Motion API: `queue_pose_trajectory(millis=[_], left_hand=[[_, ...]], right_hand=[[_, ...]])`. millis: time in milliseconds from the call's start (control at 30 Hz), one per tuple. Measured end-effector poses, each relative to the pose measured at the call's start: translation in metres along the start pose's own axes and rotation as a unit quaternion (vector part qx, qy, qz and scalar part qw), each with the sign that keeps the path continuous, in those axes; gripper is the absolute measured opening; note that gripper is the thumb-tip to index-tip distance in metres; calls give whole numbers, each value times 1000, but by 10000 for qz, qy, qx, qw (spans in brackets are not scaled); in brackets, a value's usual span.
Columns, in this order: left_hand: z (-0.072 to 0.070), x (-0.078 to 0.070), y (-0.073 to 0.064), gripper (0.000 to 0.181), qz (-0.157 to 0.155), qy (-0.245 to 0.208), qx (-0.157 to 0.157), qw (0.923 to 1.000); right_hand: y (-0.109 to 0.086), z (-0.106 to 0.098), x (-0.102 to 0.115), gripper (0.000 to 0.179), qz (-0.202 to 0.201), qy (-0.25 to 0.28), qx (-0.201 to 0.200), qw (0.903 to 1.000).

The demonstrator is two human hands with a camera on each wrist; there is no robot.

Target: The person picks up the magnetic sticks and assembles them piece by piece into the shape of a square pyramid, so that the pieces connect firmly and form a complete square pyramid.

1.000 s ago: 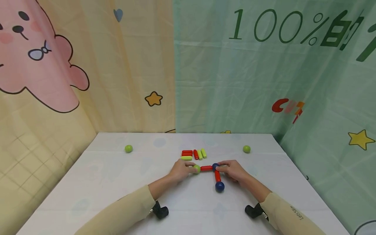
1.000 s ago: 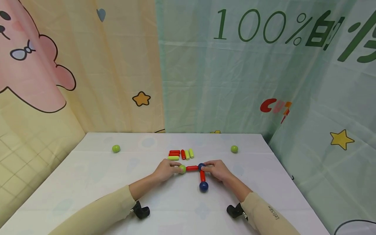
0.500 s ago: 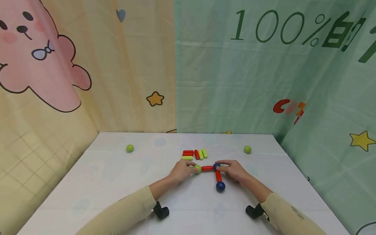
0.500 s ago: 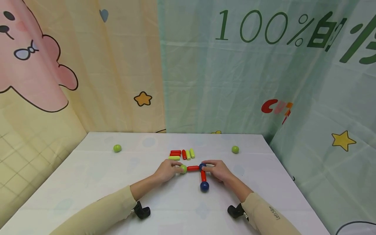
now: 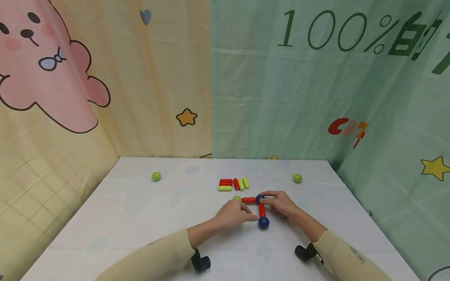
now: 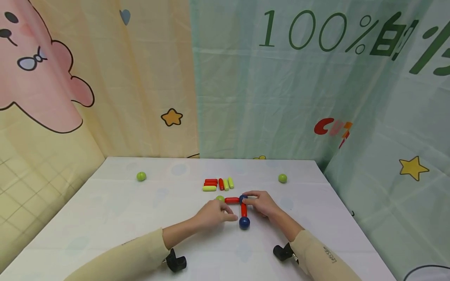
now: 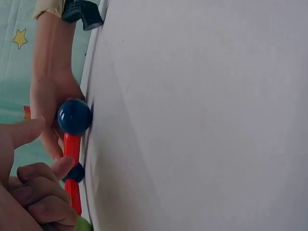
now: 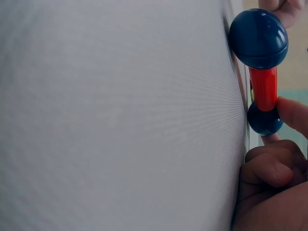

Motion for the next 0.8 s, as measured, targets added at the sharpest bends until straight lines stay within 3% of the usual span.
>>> queue_pose_trajectory(millis=[100,267,433,800], left_hand=[[16,-7,2,34,-158,130,182,9996],[27,-17,5,37,-90,279,113,9995],[31,-22,6,36,7,358,120,9993],[29,-11,-5,21,-239,390,309,9985]], right_hand=[[0,0,1,38,-41,22,-2,10000],[1,2,3,36,-130,24,66,9999],[-2,0,4,36,-65,-96,47,9999],[-22,-7,10,25,-89,-1096,-178,9938]])
Point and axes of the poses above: each hand's wrist, its own y-axis towards the middle knuckle, its own z-axis out of the palm, x = y × z, the point moved 8 cm from there along y, towards the middle knuckle, and after that the axes turned 11 degrees about x, right-handed, at the moved point
